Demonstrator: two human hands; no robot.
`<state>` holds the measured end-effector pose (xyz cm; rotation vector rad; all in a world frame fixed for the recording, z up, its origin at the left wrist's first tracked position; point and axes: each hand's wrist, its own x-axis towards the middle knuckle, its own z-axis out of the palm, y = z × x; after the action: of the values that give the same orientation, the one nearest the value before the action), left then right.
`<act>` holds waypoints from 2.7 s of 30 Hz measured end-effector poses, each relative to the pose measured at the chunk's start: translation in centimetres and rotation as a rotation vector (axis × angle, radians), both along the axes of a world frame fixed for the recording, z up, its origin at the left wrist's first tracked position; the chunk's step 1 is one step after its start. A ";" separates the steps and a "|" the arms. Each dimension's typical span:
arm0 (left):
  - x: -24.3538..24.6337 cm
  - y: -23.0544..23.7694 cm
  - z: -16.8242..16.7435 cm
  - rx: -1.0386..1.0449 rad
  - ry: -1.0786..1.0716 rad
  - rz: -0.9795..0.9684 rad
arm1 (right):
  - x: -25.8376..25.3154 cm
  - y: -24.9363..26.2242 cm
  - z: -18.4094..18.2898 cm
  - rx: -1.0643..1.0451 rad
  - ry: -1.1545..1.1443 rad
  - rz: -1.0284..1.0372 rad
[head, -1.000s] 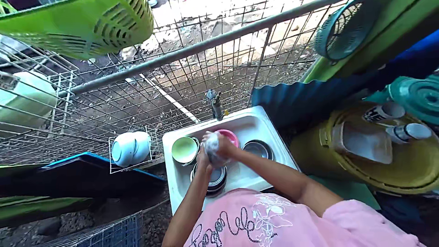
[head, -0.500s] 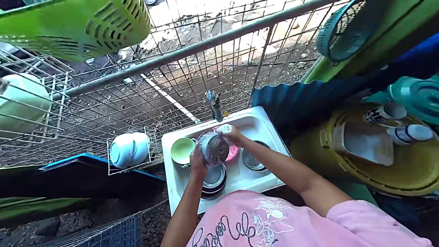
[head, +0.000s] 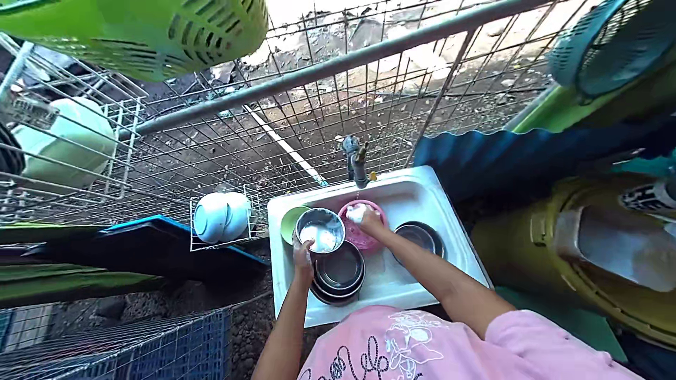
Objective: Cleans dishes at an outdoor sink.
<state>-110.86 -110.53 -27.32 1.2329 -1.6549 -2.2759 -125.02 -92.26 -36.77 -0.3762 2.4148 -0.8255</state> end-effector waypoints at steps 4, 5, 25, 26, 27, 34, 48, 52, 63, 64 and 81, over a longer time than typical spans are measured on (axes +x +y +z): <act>1.0 -0.5 -0.7 -0.358 0.116 -0.104 | 2.5 -0.8 -1.1 0.294 -0.101 0.252; 1.1 -0.4 -0.7 -0.423 0.123 -0.115 | 2.0 -0.8 -0.6 0.247 -0.072 0.227; -3.4 7.9 0.9 -0.205 0.280 -0.205 | 4.8 -0.4 11.8 -0.258 0.250 0.220; -3.4 7.0 1.1 -0.249 0.320 -0.240 | 5.3 0.4 11.9 -0.259 0.228 0.305; -3.1 6.2 1.3 -0.288 0.332 -0.277 | 5.1 1.5 12.3 -0.168 0.201 0.454; -2.4 8.5 1.5 -0.217 0.265 -0.261 | 5.1 0.7 12.1 -0.256 0.320 0.315; -1.8 6.2 2.0 -0.175 0.127 -0.362 | 3.0 2.8 12.3 0.045 0.381 0.653; -2.8 6.3 2.2 -0.216 0.178 -0.328 | 5.0 -0.6 11.2 -0.344 0.317 0.377; -2.2 2.6 2.4 -0.199 0.099 -0.224 | 5.7 -2.7 11.1 -0.354 0.120 0.577; -1.7 1.6 2.3 -0.239 0.102 -0.220 | 5.7 -2.5 11.6 -0.299 0.093 0.670; 0.0 -6.5 -3.6 -0.406 -0.124 -0.039 | 2.4 0.6 0.3 0.167 -0.116 0.259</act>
<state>-110.84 -116.98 -30.89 1.2660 -2.0644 -1.7817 -122.62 -91.63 -36.46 -0.5453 2.2469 -0.5140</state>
